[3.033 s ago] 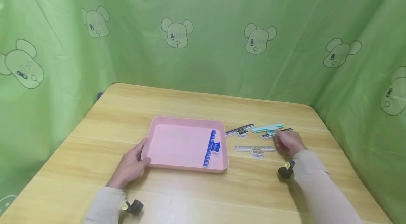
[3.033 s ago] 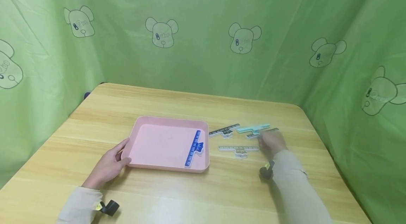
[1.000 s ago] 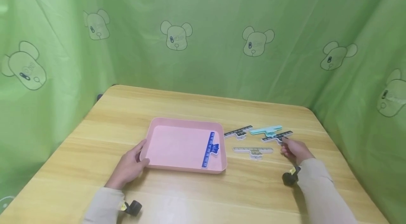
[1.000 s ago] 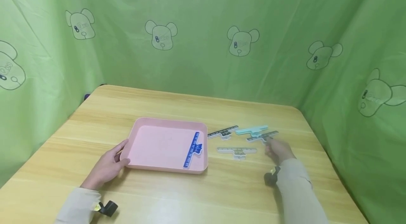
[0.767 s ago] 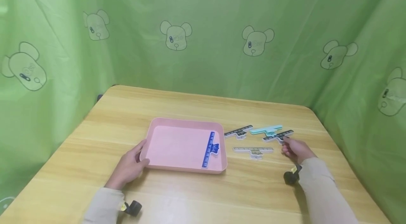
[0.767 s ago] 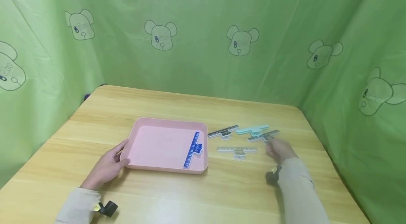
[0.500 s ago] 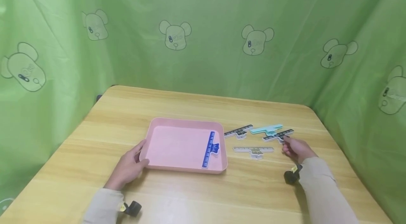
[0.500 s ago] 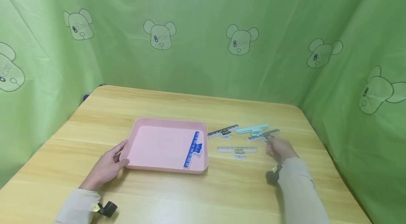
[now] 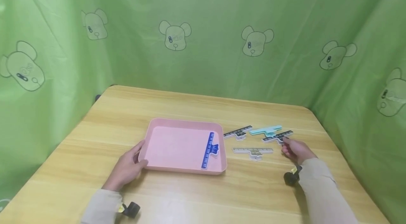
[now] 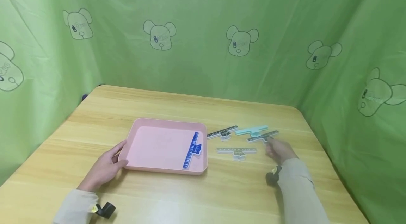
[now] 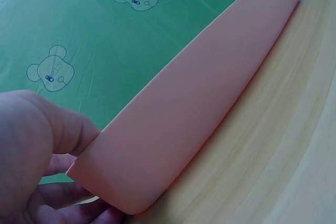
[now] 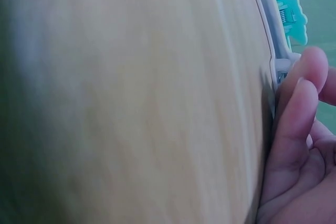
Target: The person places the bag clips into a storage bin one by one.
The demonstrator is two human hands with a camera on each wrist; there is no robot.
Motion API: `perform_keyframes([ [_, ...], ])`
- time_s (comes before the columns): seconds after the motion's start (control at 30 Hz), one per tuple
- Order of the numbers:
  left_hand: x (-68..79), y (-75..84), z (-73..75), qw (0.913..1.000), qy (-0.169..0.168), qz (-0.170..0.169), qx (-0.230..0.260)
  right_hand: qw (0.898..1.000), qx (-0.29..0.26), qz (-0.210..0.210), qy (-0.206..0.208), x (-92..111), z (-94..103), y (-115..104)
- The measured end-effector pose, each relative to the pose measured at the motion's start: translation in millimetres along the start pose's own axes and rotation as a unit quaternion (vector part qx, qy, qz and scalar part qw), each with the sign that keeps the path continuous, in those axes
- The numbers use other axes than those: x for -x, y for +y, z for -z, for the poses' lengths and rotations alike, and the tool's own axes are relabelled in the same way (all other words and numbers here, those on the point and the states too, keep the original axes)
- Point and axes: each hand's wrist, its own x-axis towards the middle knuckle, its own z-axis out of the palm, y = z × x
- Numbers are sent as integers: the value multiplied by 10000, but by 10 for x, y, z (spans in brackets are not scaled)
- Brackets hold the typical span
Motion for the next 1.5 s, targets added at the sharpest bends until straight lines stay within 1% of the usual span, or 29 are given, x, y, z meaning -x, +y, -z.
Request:
perform_keyframes([
  [0.13, 0, 5, 5, 10000, 0, -29, 95, 9998, -160, 12, -127, 20, -7, -9],
  [0.3, 13, -3, 2, 9998, -22, -16, 207, 9990, -359, -89, -234, 32, 0, 3],
  [0.43, 22, -5, -3, 9997, -17, 12, 228, 9989, -382, -43, -284, 49, 1, 13],
  [0.63, 20, -4, -4, 9998, -3, 17, 217, 9976, -415, 49, -554, 80, 3, 12],
  [0.7, 15, -4, -4, 9998, 10, -5, 201, 9973, -447, 87, -578, 90, 3, 6],
  [0.9, 19, -2, 5, 9998, 11, 47, 186, 9978, -426, 81, -494, 109, -15, -39],
  [1.0, 13, -7, 4, 9996, 16, 66, 269, 9983, -346, 110, -466, 107, -24, -51],
  [1.3, 29, -7, 16, 9998, 9, 16, 187, 9993, -298, 197, -148, 94, -85, 26],
  [1.5, 20, -1, 15, 9997, -36, -75, 215, 9984, -469, 215, -209, 107, -58, 45],
])
